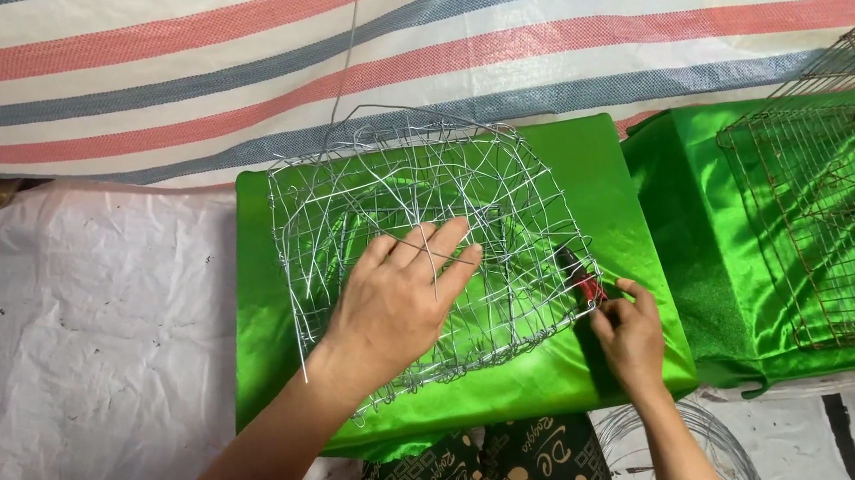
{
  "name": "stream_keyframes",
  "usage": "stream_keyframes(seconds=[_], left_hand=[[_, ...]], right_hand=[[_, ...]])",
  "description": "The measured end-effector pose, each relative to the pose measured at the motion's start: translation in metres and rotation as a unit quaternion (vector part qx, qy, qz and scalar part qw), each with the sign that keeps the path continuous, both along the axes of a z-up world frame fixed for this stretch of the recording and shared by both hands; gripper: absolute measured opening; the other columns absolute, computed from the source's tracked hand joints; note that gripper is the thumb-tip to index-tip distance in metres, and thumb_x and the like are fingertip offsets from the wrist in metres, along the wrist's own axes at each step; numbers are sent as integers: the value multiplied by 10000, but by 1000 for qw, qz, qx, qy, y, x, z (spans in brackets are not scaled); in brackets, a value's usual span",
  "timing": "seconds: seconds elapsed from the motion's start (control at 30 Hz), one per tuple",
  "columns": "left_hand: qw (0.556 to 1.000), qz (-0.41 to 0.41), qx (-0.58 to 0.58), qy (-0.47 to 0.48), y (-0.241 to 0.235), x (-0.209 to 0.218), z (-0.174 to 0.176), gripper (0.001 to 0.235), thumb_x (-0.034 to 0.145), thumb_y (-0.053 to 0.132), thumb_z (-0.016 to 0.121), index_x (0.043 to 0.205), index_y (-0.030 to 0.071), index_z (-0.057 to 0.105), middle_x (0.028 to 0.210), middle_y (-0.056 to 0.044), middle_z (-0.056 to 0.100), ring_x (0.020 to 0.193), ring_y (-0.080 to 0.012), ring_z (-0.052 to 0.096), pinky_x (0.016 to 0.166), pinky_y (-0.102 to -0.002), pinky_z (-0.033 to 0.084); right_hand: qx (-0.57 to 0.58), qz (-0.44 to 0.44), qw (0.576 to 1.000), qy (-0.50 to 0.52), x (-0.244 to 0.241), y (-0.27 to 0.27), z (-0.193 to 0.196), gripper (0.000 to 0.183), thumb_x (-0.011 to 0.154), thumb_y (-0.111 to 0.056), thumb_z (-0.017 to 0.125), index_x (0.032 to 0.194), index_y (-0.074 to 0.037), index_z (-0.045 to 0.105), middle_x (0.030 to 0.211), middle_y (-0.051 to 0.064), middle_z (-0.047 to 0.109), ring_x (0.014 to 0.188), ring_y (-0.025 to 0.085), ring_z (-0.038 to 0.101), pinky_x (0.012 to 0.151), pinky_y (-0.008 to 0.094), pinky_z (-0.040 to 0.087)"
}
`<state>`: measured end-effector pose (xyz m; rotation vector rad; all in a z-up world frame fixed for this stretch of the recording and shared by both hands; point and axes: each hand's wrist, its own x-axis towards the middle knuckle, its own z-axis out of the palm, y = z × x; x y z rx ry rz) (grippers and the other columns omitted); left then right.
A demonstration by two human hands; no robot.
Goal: Assembling a wire mesh cage using pliers to cut and bend wire components.
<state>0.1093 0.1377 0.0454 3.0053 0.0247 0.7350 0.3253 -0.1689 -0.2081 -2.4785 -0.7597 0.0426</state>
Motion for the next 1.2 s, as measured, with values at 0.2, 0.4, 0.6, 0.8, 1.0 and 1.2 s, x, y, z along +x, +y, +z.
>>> stream_keyframes(seconds=[0.2,0.4,0.6,0.8,1.0,1.2], left_hand=[[995,-4,-28,91,2,-2,2,512,877,53,601,1383,134,607,1523,-147,515,1267,-401,594,947,-552,507],[995,2,-26,95,0,0,8,477,856,70,641,1327,141,637,1512,-152,526,1238,-392,615,942,-547,526],[996,-7,-11,89,-3,1,19,457,802,21,652,1247,124,638,1468,-193,551,1218,-389,623,890,-516,543],[997,-14,-5,78,-1,1,18,349,816,89,711,1160,137,676,1401,-149,584,1158,-369,634,844,-515,571],[997,-8,-34,63,0,2,12,298,855,106,671,1153,131,678,1351,-151,633,1153,-338,625,848,-503,543],[994,-9,-49,101,2,1,6,439,852,137,657,1290,169,659,1436,-130,583,1232,-321,560,904,-555,494]], right_hand=[[179,-150,930,282,15,-21,58,212,971,-155,651,1029,32,733,1430,102,610,1226,209,595,963,350,494],[458,70,649,604,9,-46,108,338,831,-344,868,1044,-99,773,1405,140,510,997,343,615,706,496,546],[380,239,656,607,-24,-18,169,203,852,-241,793,839,-63,694,1551,236,418,1109,392,644,848,599,564],[266,277,647,659,-48,9,218,274,803,-338,862,838,-96,737,1489,245,523,1040,349,722,990,635,507],[98,287,821,484,-41,25,247,124,760,-214,846,853,-138,812,1275,74,663,1333,254,593,1131,548,377],[-102,352,896,251,-35,53,307,272,790,-209,808,1047,-121,791,1524,24,484,1257,170,679,959,381,607]])
